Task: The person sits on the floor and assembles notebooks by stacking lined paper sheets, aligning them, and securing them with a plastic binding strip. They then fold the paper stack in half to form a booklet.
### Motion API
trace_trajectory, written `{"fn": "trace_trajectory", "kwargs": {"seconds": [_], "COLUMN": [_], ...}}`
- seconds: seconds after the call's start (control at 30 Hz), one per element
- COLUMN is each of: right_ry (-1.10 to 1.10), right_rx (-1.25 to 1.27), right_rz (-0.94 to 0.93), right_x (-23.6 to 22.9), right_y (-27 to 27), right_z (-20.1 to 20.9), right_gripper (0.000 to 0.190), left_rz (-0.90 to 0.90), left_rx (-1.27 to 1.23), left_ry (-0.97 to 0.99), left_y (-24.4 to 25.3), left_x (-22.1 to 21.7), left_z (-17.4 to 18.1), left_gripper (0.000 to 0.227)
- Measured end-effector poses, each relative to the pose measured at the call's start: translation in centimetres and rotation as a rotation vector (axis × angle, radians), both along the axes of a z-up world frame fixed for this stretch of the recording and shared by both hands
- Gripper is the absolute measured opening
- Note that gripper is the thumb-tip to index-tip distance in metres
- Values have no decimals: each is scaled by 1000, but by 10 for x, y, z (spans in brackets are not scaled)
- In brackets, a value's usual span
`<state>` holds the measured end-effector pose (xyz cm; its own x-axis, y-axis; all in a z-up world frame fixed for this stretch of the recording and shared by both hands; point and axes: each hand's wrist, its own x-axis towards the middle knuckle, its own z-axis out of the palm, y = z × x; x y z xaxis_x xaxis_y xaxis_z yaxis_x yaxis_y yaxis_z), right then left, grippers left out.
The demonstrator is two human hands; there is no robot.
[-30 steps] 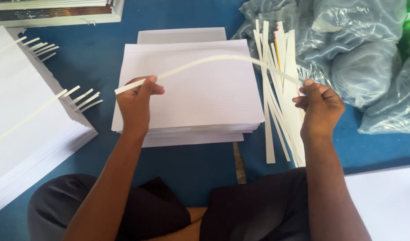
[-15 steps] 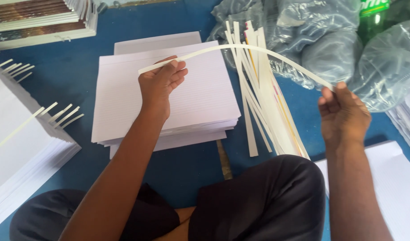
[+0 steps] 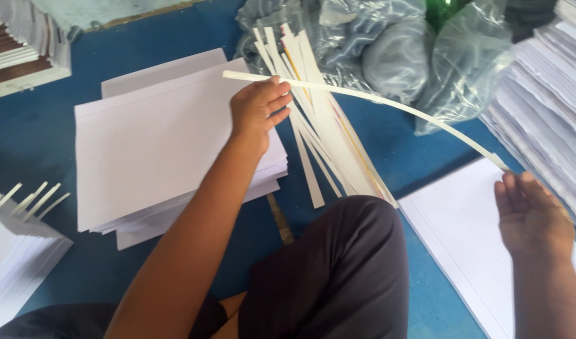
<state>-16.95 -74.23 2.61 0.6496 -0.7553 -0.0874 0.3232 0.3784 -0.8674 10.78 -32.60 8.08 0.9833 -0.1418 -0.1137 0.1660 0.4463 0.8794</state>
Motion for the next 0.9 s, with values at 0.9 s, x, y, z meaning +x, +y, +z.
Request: {"fn": "trace_trajectory", "kwargs": {"seconds": [0.9], "right_ry": [383], "right_rx": [15], "right_rz": [-343], "right_x": [-331], "right_y": [-163], "right_z": [-154], "right_gripper": [7], "left_rz": [-429], "left_rx": [248], "left_ry": [233], "left_y": [-310], "left_x": [-106], "left_z": [-55], "left_gripper": [28]}}
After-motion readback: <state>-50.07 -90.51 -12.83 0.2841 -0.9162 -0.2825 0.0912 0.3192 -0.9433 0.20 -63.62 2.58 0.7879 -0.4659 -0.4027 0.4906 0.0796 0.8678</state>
